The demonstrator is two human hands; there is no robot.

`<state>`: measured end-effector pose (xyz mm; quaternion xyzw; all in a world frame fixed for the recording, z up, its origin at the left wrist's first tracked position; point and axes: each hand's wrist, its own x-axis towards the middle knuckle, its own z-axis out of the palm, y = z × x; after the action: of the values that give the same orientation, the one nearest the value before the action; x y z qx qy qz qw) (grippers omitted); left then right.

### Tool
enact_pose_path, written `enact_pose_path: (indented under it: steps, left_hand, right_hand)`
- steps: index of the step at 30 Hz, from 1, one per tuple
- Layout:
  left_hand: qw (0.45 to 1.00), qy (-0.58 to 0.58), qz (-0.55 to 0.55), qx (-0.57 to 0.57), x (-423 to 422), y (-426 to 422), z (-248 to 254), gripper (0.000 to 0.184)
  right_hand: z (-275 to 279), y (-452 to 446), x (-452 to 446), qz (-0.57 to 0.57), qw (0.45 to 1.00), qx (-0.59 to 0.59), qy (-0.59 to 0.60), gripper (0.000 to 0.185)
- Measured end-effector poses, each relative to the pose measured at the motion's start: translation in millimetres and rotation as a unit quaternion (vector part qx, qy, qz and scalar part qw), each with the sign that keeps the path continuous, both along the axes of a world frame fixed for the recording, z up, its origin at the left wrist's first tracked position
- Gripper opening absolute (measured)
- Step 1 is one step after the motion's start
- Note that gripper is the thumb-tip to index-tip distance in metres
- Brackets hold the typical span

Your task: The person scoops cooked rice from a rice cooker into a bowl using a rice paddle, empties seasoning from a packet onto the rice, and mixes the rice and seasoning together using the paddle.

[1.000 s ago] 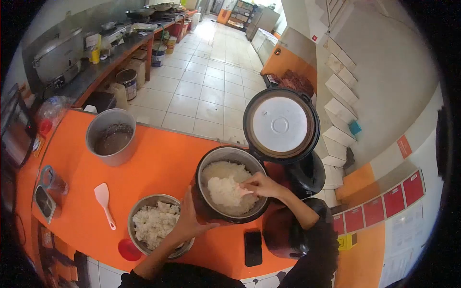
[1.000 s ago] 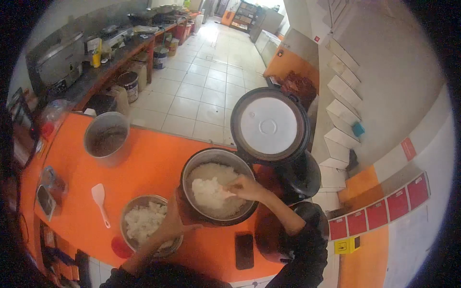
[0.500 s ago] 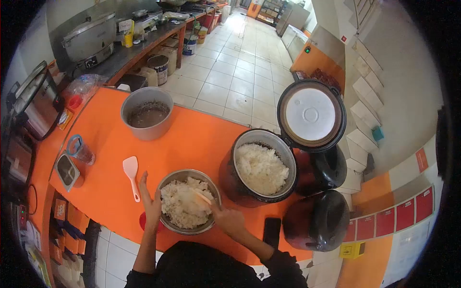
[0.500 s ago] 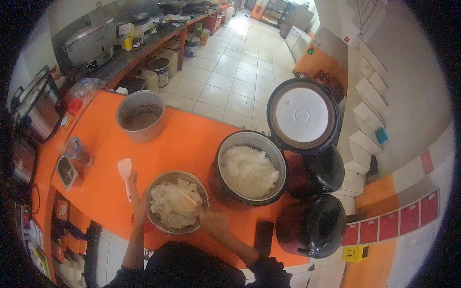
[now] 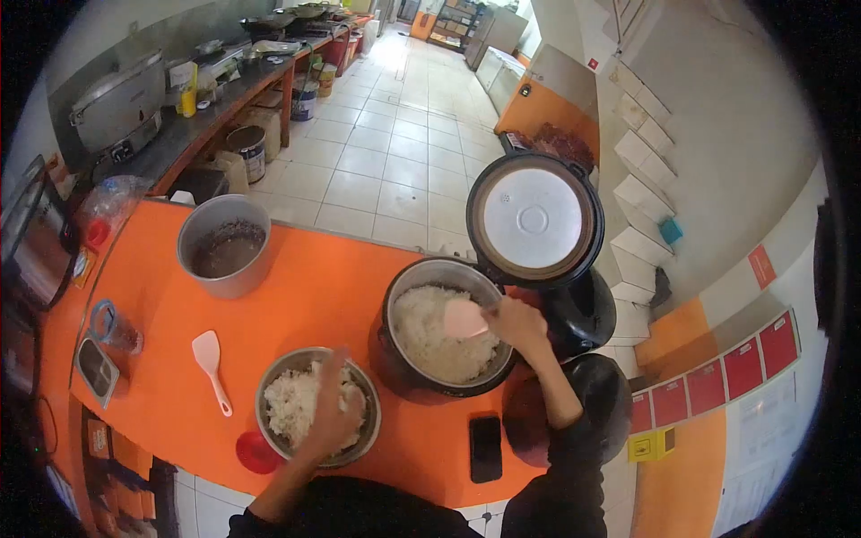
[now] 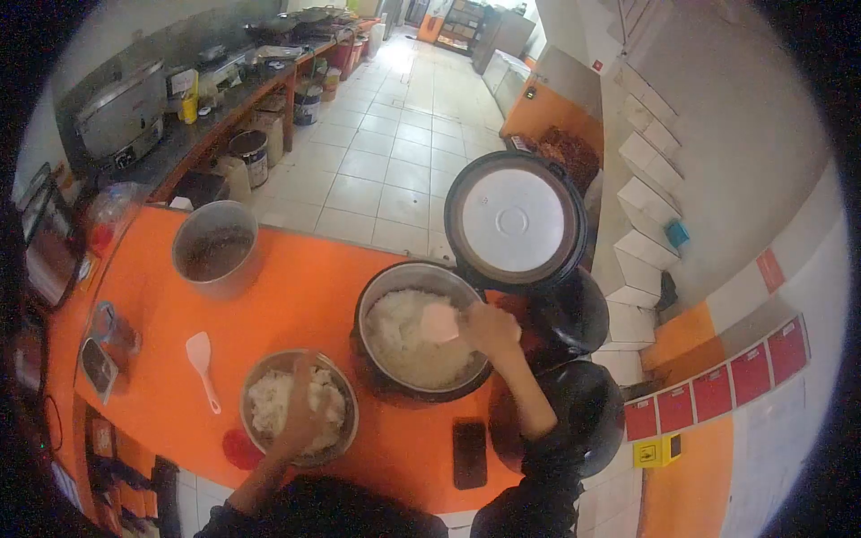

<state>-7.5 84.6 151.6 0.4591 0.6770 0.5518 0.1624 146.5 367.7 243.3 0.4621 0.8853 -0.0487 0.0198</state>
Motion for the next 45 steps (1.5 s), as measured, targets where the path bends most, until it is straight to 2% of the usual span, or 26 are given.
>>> enact_pose_path:
  steps: [1, 4, 7, 12, 16, 18, 22, 23, 25, 28, 31, 34, 35, 38, 40, 43, 45]
  left_hand:
    - [0.999, -0.012, -0.036, -0.025, 12.7, 6.3, 4.4, 0.068]
    - [0.995, 0.02, -0.092, -0.039, 32.9, 26.5, 2.0, 0.075]
    - [0.993, 0.022, -0.104, -0.05, 37.7, 32.7, -2.7, 0.081]
    - [0.992, 0.02, -0.107, -0.069, 34.9, 31.5, -2.3, 0.084]
    - [0.993, 0.034, -0.094, -0.066, 35.8, 33.0, -5.6, 0.087]
    - [0.993, 0.029, -0.094, -0.06, 37.5, 31.3, -4.9, 0.086]
    - [0.994, -0.002, -0.098, -0.057, 30.8, 20.7, 16.1, 0.081]
    - [0.994, -0.018, -0.094, -0.062, 29.8, 15.5, 20.1, 0.079]
    - [0.994, -0.018, -0.085, -0.065, 25.7, 7.0, 17.5, 0.077]
    - [0.994, -0.012, -0.088, -0.058, 27.0, -1.2, 12.0, 0.077]
    - [0.99, 0.041, -0.119, -0.056, 32.4, 2.6, 2.7, 0.079]
    - [0.977, 0.125, -0.143, -0.093, 44.7, 10.1, -11.7, 0.082]
    - [0.971, 0.155, -0.147, -0.109, 47.9, 12.7, -12.1, 0.083]
    - [0.98, 0.111, -0.143, -0.086, 50.4, 18.5, -11.5, 0.085]
    - [0.978, 0.123, -0.139, -0.099, 50.2, 20.4, -11.7, 0.085]
    - [0.977, 0.136, -0.133, -0.092, 49.2, 22.2, -23.1, 0.086]
    - [0.976, 0.135, -0.134, -0.103, 48.2, 20.6, -20.9, 0.085]
  right_hand:
    - [-10.2, 12.9, -3.8, 0.0, 0.999, -0.023, -0.029, 0.034]
    - [-34.3, 16.2, -19.7, 0.078, 0.972, -0.215, 0.061, 0.035]
    - [-20.5, -10.2, -39.3, 0.148, 0.983, -0.103, 0.02, 0.035]
    - [-47.8, -8.9, -27.9, 0.192, 0.959, -0.194, 0.08, 0.035]
    - [-15.4, -16.1, -16.8, 0.146, 0.953, -0.256, 0.071, 0.037]
    - [-27.3, -3.9, -7.6, 0.159, 0.946, -0.265, 0.095, 0.036]
    - [-39.1, 15.7, 7.1, 0.157, 0.909, -0.321, 0.213, 0.035]
    - [-28.9, 9.8, 5.7, 0.175, 0.942, -0.229, 0.169, 0.035]
    - [0.5, -11.0, 3.2, 0.204, 0.975, -0.042, 0.08, 0.036]
    - [3.4, -30.8, -4.1, 0.268, 0.959, 0.072, -0.059, 0.038]
    - [20.6, -32.8, -11.7, 0.181, 0.982, 0.056, 0.005, 0.035]
    - [-28.1, -23.0, -15.0, 0.192, 0.981, 0.013, -0.031, 0.028]
    - [-26.6, -28.3, -17.8, 0.215, 0.976, -0.008, -0.022, 0.029]
    - [-20.5, -32.3, -22.7, 0.264, 0.961, -0.083, 0.007, 0.031]
    - [-23.9, -19.9, -20.2, 0.271, 0.95, -0.155, 0.025, 0.033]
    - [-34.7, -11.0, -6.1, 0.289, 0.942, -0.144, 0.095, 0.033]
    - [-25.3, -6.7, -2.1, 0.252, 0.931, -0.229, 0.133, 0.032]
